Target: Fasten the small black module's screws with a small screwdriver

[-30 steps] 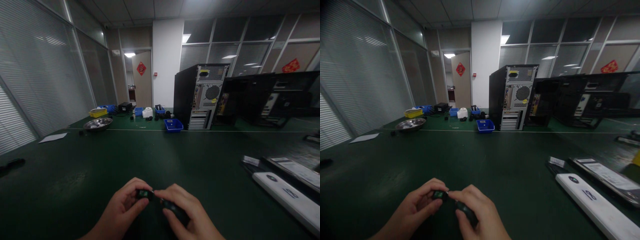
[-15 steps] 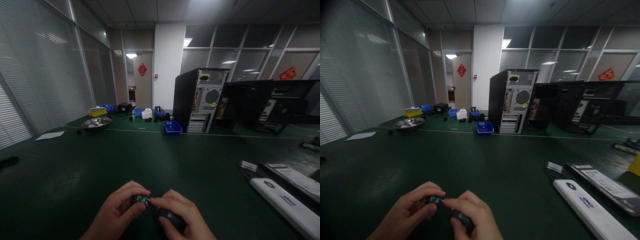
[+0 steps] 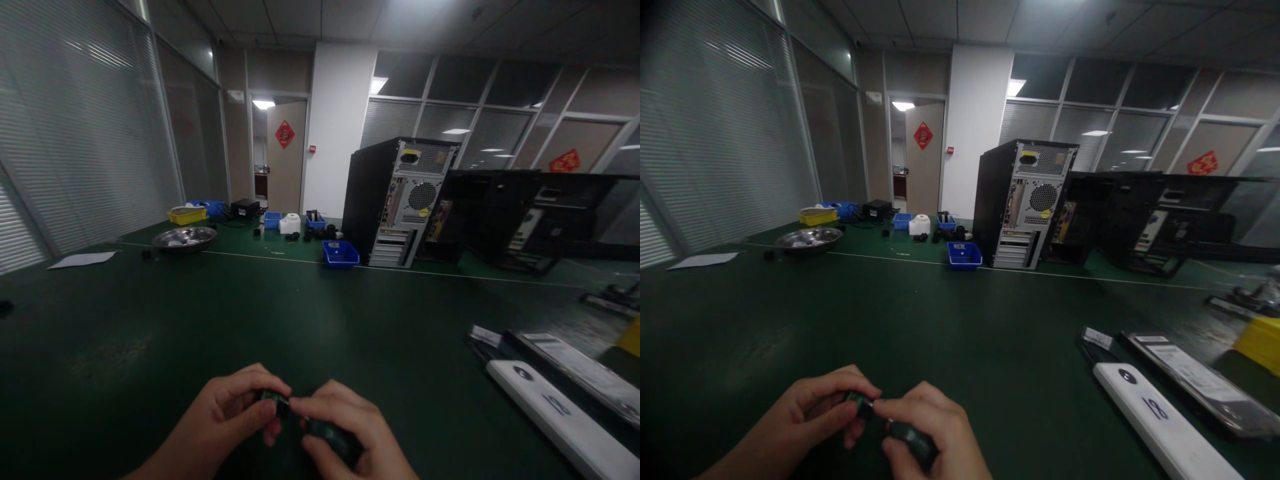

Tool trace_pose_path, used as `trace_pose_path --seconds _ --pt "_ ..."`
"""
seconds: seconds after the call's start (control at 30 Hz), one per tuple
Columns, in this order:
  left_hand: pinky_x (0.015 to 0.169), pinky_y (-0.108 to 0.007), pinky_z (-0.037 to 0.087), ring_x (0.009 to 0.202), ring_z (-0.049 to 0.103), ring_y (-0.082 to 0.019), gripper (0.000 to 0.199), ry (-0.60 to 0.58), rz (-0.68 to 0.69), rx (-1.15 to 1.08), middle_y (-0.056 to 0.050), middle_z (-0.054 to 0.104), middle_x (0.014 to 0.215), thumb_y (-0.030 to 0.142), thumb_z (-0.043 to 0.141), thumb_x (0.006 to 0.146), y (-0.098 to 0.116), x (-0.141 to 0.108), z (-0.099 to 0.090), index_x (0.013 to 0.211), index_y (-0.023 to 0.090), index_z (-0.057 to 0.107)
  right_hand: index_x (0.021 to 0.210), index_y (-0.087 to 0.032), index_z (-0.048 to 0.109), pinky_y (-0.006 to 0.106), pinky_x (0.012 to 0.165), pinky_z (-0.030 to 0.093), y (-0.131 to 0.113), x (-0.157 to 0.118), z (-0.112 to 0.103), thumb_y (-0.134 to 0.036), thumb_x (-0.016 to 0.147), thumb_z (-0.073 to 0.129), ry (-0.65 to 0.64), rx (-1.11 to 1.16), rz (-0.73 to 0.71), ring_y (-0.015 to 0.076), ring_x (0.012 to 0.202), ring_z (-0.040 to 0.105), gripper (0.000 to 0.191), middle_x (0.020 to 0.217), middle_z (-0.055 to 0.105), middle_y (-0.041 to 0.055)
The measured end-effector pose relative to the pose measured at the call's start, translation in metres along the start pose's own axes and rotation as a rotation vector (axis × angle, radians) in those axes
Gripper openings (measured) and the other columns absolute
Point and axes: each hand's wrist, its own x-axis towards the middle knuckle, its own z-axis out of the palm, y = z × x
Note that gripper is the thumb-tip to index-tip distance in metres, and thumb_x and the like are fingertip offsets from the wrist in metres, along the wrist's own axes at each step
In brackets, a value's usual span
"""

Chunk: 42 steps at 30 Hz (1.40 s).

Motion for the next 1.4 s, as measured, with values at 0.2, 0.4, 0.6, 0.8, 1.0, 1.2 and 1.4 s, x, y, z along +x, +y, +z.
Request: trace_pose_path --seconds 0.2,0.4,0.6,0.8,1.0,1.2,1.4 --pt "0.062 -0.025 0.049 0.065 0.060 -0.014 0.020 0.055 0.044 0.085 -0.001 0.061 0.085 0.040 0.071 0.080 -0.010 -0.001 -0.002 0.092 0.026 0.077 0.116 -0.019 0.070 0.031 0.067 0.053 0.012 -0.007 0.002 -0.005 0.080 0.063 -0.018 -0.017 -0.028 0.0220 0.077 0.069 0.039 0.088 0.070 0.0130" --pt "0.063 -0.027 0.050 0.069 0.059 -0.017 0.017 0.103 0.085 0.224 -0.002 0.062 0.086 0.036 0.069 0.082 -0.012 -0.004 -0.003 0.094 0.028 0.077 0.118 -0.024 0.068 0.028 0.064 0.052 0.017 -0.006 0.004 -0.004 0.078 0.064 0.034 -0.034 -0.095 0.0188 0.074 0.068 0.044 0.086 0.069 0.0078" --pt "0.064 -0.029 0.050 0.071 0.061 -0.019 0.018 0.121 0.064 0.220 -0.003 0.063 0.086 0.035 0.070 0.081 -0.010 -0.005 -0.002 0.097 0.030 0.077 0.115 -0.023 0.070 0.026 0.062 0.051 0.017 -0.008 0.006 -0.005 0.077 0.063 0.047 -0.069 -0.045 0.0176 0.070 0.066 0.043 0.084 0.068 0.0071" --pt "0.060 -0.027 0.051 0.065 0.060 -0.016 0.021 0.029 0.077 0.020 -0.003 0.061 0.085 0.041 0.073 0.078 -0.018 0.002 -0.003 0.091 0.026 0.078 0.114 -0.023 0.071 0.027 0.062 0.051 0.017 -0.009 0.006 -0.005 0.076 0.064 0.051 -0.049 -0.050 0.0184 0.071 0.067 0.043 0.085 0.069 0.0072" --pt "0.058 -0.026 0.050 0.063 0.062 -0.014 0.022 -0.015 0.007 -0.113 -0.001 0.059 0.080 0.041 0.074 0.077 -0.018 0.003 -0.004 0.090 0.023 0.078 0.118 -0.025 0.068 0.028 0.065 0.052 0.019 -0.007 0.005 -0.007 0.080 0.064 0.012 -0.030 -0.062 0.0179 0.074 0.068 0.043 0.087 0.069 0.0067" --pt "0.068 -0.028 0.049 0.073 0.063 -0.017 0.024 0.055 -0.004 -0.093 -0.004 0.069 0.086 0.041 0.074 0.078 -0.022 0.003 -0.007 0.092 0.021 0.075 0.121 -0.026 0.067 0.028 0.069 0.053 0.023 -0.006 0.002 -0.008 0.080 0.063 -0.050 -0.029 -0.024 0.0191 0.079 0.068 0.045 0.091 0.070 0.0082" --pt "0.083 -0.043 0.050 0.089 0.069 -0.027 0.044 0.141 -0.016 -0.346 -0.003 0.068 0.089 0.036 0.082 0.070 -0.025 0.010 -0.009 0.105 0.024 0.059 0.119 -0.026 0.067 0.029 0.073 0.052 0.014 -0.003 -0.001 -0.006 0.080 0.062 -0.063 -0.091 0.085 0.0205 0.082 0.068 0.044 0.092 0.070 0.0075"
